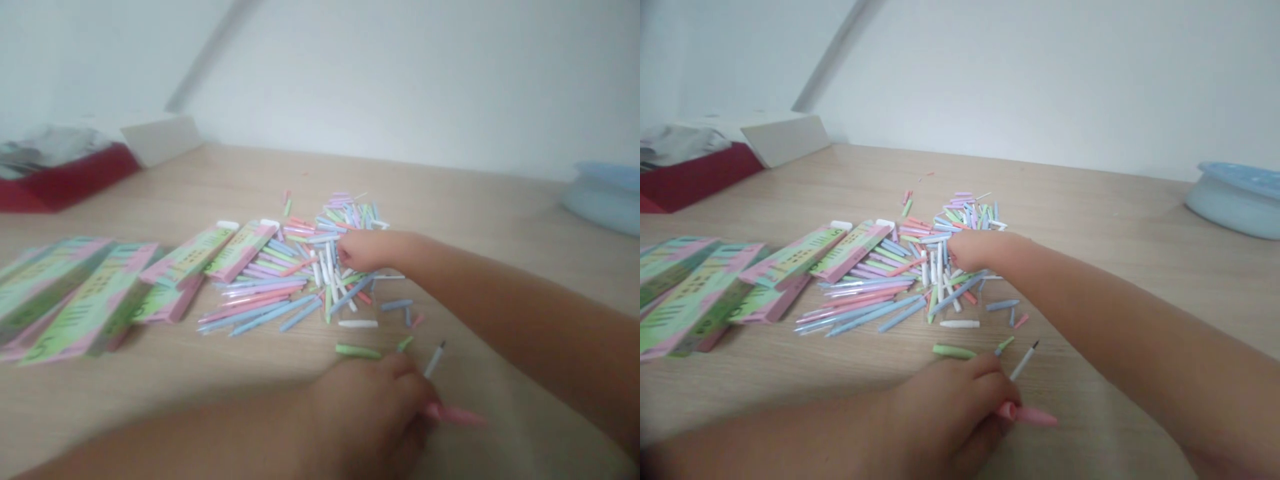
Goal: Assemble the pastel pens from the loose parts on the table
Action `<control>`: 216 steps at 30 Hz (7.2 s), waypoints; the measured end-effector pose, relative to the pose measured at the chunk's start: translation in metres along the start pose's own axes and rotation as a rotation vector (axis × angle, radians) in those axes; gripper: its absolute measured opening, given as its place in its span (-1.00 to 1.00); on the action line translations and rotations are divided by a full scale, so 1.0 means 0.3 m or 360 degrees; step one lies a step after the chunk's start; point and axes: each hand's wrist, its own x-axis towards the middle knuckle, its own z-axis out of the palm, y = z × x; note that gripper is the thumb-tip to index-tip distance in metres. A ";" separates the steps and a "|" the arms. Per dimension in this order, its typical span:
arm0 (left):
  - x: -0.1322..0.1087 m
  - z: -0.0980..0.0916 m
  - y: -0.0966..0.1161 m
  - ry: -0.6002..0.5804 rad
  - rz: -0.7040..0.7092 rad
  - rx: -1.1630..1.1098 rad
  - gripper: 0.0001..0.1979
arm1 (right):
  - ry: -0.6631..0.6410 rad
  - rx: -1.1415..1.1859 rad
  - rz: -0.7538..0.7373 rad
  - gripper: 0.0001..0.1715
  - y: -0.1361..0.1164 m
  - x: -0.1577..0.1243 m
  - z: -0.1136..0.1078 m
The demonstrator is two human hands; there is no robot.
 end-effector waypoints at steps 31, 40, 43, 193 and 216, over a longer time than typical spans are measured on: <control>-0.004 0.013 -0.005 0.0035 0.0022 -0.0029 -0.78 | 0.1148 0.2131 0.0742 -0.64 0.025 -0.640 0.498; -0.014 0.028 -0.010 0.0078 -0.0017 -0.0058 -0.74 | 0.1128 0.2203 0.0621 -0.54 0.004 -0.655 0.521; -0.013 0.030 -0.009 0.0084 -0.0014 -0.0084 -0.78 | 0.1159 0.2272 0.0473 -0.54 0.003 -0.654 0.520; -0.015 0.038 -0.081 0.0201 -0.0056 0.0020 -0.79 | 0.1352 0.1344 -0.0077 -0.44 -0.261 -0.756 0.437; -0.011 0.040 -0.081 0.0144 -0.0049 0.0070 -0.77 | 0.1280 0.1400 -0.0034 -0.49 -0.263 -0.741 0.421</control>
